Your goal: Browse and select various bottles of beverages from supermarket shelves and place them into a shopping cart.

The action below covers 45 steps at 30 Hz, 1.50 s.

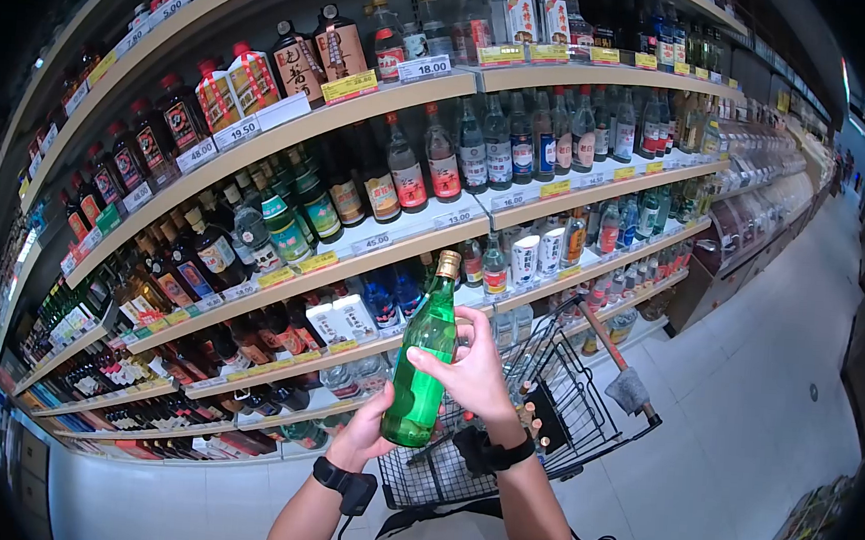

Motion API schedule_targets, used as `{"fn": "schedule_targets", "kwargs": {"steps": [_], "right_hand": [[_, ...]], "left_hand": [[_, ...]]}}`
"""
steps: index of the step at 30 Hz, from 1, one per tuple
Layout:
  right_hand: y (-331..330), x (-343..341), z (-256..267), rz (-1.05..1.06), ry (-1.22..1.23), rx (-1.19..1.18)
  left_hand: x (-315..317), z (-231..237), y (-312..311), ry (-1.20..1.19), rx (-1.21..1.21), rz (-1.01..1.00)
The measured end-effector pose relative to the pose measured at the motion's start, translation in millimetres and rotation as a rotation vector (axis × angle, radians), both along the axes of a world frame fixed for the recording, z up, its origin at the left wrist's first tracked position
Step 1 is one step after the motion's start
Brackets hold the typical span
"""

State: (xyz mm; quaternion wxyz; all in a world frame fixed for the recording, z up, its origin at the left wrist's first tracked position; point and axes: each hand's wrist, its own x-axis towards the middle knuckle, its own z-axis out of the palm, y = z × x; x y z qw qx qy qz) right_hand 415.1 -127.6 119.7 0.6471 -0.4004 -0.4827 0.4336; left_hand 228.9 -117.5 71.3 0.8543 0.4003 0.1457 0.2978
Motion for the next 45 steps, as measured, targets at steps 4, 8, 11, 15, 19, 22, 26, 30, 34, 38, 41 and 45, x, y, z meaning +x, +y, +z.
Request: {"fn": "schedule_targets", "kwargs": {"steps": [4,8,11,15,19,22,26,30,34,38,41,45], "right_hand": [[12,8,-17,0.086,0.065,-0.034],[15,2,-22,0.203,0.180,-0.044],[22,1,-26,0.238,0.306,-0.147],[23,6,-23,0.269,0.437,-0.240],[28,12,-32,0.283,0.486,-0.198],[25,17,-25,0.305,0.490,-0.149],[27,28,-17,0.397,0.377,-0.011],[29,30,-8,0.419,0.371,0.007],[32,32,-8,0.429,0.345,0.024],[32,35,-7,0.455,0.407,0.008],[32,32,-6,0.416,0.381,-0.014],[35,34,-7,0.338,0.247,-0.026]], "left_hand": [[1,13,0,0.028,-0.066,-0.012],[7,30,5,0.006,-0.167,-0.020],[11,35,11,-0.005,-0.219,-0.031],[19,37,14,-0.002,-0.263,-0.022],[25,37,13,0.016,-0.271,0.013],[27,32,11,0.029,-0.292,0.037],[29,26,9,0.029,-0.233,0.078],[34,28,7,0.099,0.042,0.203],[38,29,6,0.095,0.035,0.274],[38,35,2,0.090,0.028,0.302],[40,34,1,0.102,0.089,0.315],[39,22,4,0.124,0.141,0.359]]}}
